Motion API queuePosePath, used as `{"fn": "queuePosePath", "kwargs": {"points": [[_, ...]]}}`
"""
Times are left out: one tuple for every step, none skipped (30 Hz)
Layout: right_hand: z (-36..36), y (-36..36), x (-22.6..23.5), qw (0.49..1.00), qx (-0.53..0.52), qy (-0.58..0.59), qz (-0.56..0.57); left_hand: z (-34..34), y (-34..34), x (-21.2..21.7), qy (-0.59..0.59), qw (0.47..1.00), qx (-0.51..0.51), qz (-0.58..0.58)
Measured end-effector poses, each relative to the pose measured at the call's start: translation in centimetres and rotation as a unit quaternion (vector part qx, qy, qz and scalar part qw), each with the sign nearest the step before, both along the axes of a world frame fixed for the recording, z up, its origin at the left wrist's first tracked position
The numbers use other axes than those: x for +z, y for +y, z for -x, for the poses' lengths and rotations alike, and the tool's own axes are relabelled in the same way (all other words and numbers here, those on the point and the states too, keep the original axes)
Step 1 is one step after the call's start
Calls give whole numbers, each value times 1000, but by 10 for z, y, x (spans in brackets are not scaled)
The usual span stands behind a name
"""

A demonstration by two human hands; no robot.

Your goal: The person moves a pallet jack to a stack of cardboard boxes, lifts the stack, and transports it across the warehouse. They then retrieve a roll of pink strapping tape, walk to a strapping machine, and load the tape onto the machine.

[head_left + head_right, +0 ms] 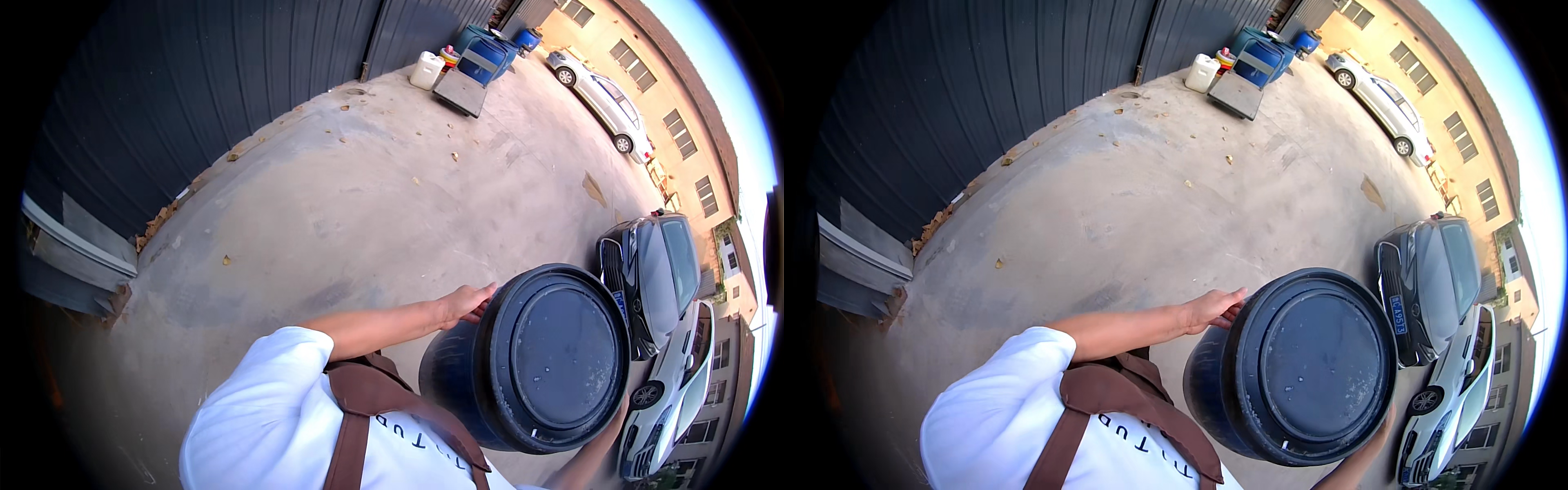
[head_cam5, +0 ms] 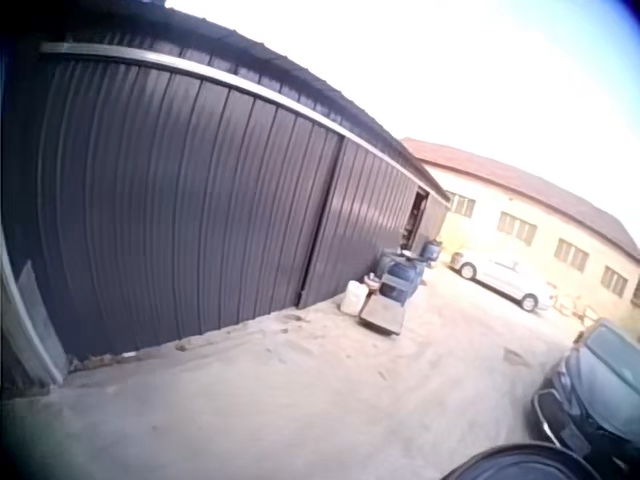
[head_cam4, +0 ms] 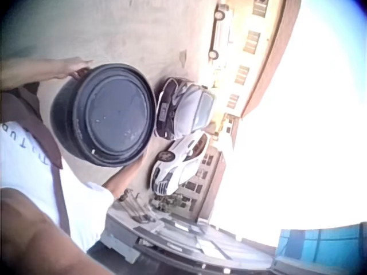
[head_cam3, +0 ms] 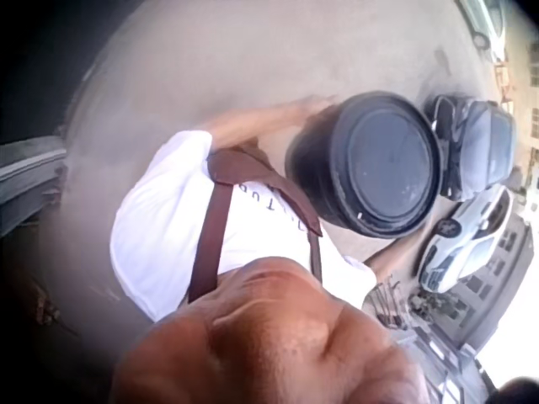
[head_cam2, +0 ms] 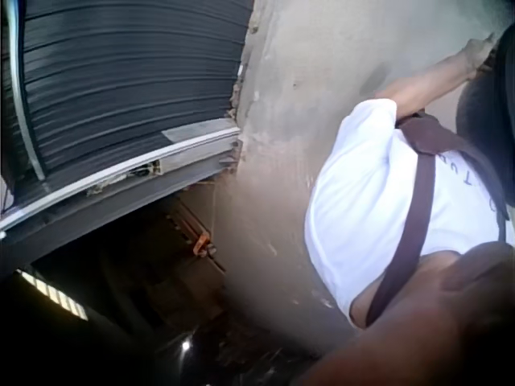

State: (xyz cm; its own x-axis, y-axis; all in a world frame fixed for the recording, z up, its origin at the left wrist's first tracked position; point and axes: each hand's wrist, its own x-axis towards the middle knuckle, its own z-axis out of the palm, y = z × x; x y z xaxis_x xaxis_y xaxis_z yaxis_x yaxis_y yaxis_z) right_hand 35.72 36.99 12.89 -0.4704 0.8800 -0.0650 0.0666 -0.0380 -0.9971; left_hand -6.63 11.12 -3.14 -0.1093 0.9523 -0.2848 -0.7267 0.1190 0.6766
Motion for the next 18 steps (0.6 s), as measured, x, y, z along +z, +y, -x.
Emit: {"fn": "queuePosePath", "kwargs": {"points": [[12,17,-16,999,18,38,2,62,35,34,71,997,-20,-24],[13,36,-51,999,15,27,30,78,44,16,71,997,-35,3],[30,45,-84,998,-20,5,64,90,46,-15,60,996,-45,49],[65,54,-105,994,-47,-22,97,96,48,-49,45,995,-31,85],[95,77,-96,992,-63,-44,97,116,63,-56,37,995,-35,87],[119,85,-106,990,-69,-59,108,138,77,-64,29,995,-37,89],[142,93,-112,989,-74,-55,111,159,97,-71,18,994,-53,91],[168,113,-109,989,-81,-62,108,177,120,-76,1,995,-55,84],[197,138,-100,989,-84,-72,100,195,142,-81,-16,995,-57,78],[227,156,-103,988,-87,-75,103,220,156,-86,-22,995,-62,80],[262,177,-107,987,-91,-78,103,251,172,-97,-29,993,-75,86],[298,195,-113,987,-92,-81,105,290,189,-108,-19,994,-75,82],[330,215,-114,987,-94,-86,101,327,209,-103,-12,995,-75,69],[363,234,-117,986,-101,-88,98,363,228,-103,-4,996,-75,57],[397,253,-119,985,-106,-93,99,394,249,-108,-7,995,-87,53],[432,275,-116,985,-111,-94,91,424,270,-107,-13,994,-97,43],[460,288,-115,984,-119,-94,91,451,286,-106,-19,994,-107,33],[481,296,-116,982,-127,-105,93,480,306,-116,-28,993,-116,25]]}}
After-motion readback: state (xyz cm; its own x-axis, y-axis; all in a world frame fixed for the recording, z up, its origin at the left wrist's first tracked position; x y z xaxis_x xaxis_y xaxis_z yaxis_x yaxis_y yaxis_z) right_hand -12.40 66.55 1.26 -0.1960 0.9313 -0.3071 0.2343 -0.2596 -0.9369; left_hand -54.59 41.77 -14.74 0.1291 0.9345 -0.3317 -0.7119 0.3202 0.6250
